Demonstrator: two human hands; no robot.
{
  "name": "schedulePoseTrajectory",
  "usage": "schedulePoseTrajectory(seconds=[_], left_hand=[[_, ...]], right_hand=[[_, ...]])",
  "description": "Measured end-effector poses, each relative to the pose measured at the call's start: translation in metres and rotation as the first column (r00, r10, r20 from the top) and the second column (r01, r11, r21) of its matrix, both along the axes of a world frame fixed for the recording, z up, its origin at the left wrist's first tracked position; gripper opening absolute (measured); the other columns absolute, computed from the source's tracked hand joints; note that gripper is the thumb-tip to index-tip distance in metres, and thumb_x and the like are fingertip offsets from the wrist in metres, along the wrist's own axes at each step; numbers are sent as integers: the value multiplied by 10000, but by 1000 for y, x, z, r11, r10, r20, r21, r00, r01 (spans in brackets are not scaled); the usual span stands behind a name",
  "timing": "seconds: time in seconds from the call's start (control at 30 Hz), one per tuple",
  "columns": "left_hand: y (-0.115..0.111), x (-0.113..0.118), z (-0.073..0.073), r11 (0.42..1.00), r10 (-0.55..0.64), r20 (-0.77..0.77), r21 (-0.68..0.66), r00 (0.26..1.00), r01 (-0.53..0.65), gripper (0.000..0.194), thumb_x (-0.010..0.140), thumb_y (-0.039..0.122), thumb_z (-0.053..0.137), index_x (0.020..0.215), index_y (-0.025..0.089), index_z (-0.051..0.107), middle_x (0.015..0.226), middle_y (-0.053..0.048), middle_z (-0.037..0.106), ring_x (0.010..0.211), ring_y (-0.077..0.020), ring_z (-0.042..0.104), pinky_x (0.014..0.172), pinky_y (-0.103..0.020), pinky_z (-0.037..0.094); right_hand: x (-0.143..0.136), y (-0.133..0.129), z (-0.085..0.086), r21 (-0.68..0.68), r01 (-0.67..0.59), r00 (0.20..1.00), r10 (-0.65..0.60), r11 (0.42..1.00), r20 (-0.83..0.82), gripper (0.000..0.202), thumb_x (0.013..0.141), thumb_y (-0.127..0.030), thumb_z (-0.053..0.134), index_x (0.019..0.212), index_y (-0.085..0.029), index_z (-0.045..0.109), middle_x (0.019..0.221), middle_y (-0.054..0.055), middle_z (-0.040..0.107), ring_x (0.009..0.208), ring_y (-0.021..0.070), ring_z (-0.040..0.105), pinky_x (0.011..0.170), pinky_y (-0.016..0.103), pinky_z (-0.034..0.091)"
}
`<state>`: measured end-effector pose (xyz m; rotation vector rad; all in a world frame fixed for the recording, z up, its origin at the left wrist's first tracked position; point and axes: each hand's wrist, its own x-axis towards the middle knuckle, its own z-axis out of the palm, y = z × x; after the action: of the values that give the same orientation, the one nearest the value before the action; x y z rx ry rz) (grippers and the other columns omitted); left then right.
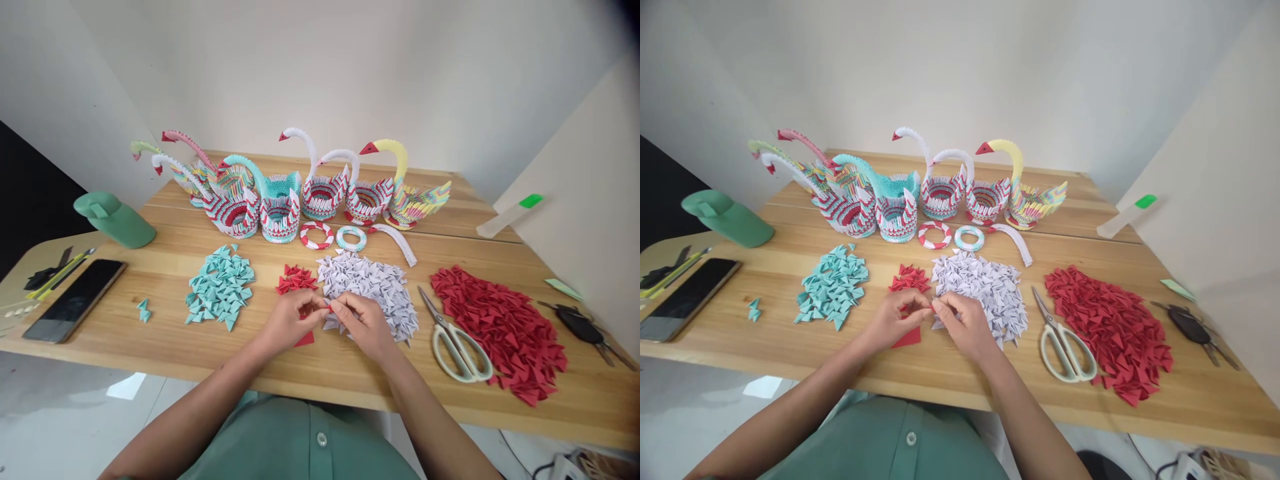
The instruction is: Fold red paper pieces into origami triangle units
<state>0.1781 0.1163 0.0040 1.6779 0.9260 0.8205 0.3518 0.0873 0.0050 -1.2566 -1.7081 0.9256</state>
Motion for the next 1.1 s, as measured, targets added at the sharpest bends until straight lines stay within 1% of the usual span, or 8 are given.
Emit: schedulePoseTrajectory(seconds=[0.17,0.33,0.4,0.5,0.6,0.7,0.9,1.1], left_hand=[[2,-2,14,995,-12,27,-104,1000,15,156,776,260,578,676,142,567,635,16,554,601,-102,475,563,-203,372],[11,-7,32,997,5,10,-72,1000,-4,156,772,249,578,665,139,549,605,32,498,571,-89,419,536,-198,333],[15,-6,35,998,-23,12,-54,1000,23,156,778,249,574,673,137,550,604,32,499,568,-88,421,537,-198,332],[21,-4,37,999,-52,-24,-14,998,52,148,786,237,569,682,131,565,608,27,513,566,-88,435,539,-198,335],[27,-3,37,996,-89,-54,16,995,90,154,799,248,569,711,125,598,627,19,530,564,-87,449,545,-202,343],[33,-6,30,989,-143,21,-39,990,144,196,805,305,587,746,120,616,649,11,543,577,-89,461,557,-206,360],[41,-13,13,960,-104,230,-231,968,158,341,744,455,659,737,127,568,627,11,546,550,-88,469,543,-216,379],[39,-18,9,952,-61,203,-282,977,118,349,727,461,670,712,134,550,565,40,497,504,-73,428,507,-204,331]], right_hand=[[3,1,0,-73,-2,995,-5,997,-98,342,928,-397,476,670,-189,562,584,-21,513,538,120,467,519,234,361],[8,4,-1,-133,-49,972,16,990,-235,309,912,-454,487,829,-191,626,662,-1,566,569,133,517,516,234,398],[6,5,0,-168,-42,973,2,985,-232,261,878,-442,545,894,-197,635,662,-11,559,559,131,512,498,226,387],[1,8,6,-142,15,986,-38,990,-161,198,859,-379,572,810,-193,616,646,-24,533,565,122,482,504,218,362],[-2,11,17,-79,73,996,-76,994,-41,205,868,-320,536,713,-188,558,618,-37,491,561,111,430,517,216,332],[-4,13,25,-55,97,995,-95,994,38,219,853,-290,527,661,-187,509,588,-48,447,550,107,394,515,215,309],[-11,24,23,-171,63,995,-76,983,-71,218,830,-322,544,661,-185,526,591,-41,477,538,113,421,511,220,323],[-8,34,19,-139,43,998,-50,989,-45,241,868,-345,541,693,-183,572,618,-25,507,579,127,448,551,234,354]])
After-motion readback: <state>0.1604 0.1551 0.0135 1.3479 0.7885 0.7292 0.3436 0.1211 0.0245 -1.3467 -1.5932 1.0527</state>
